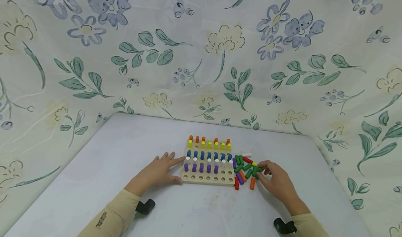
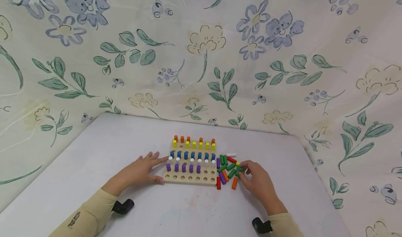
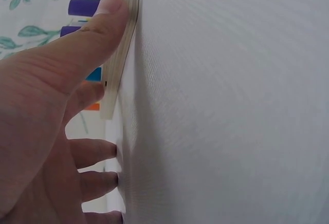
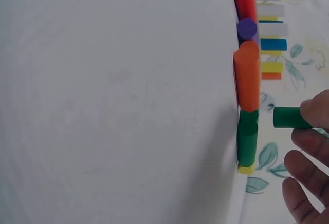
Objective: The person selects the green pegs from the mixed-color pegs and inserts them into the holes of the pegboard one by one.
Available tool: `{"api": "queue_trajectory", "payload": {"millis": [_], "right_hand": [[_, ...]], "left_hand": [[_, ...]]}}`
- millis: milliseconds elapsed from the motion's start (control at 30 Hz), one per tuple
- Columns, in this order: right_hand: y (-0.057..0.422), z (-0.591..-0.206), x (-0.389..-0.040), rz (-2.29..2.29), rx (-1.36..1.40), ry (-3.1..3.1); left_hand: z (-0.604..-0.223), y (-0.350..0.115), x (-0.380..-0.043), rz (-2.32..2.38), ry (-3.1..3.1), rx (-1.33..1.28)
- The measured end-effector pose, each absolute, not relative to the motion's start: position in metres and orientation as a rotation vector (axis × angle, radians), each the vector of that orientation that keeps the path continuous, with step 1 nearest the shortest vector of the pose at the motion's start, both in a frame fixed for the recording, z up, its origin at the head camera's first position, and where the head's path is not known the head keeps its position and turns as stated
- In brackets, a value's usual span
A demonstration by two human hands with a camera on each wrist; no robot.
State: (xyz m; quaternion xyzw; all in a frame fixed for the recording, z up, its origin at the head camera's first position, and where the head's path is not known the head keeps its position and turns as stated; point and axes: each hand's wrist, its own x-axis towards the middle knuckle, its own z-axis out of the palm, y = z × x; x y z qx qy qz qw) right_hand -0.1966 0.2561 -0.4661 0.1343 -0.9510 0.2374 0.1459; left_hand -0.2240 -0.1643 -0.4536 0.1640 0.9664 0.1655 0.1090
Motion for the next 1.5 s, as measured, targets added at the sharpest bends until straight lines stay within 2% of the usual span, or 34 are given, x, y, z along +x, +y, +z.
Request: {"api": "queue_trajectory", "payload": {"millis": [1500], "right_hand": [[0.223,-0.464,-0.197,0.743,0.519,-2.702]], "left_hand": [[-0.449,-0.163,-0.224,0.47,2.828,0.472]]}}
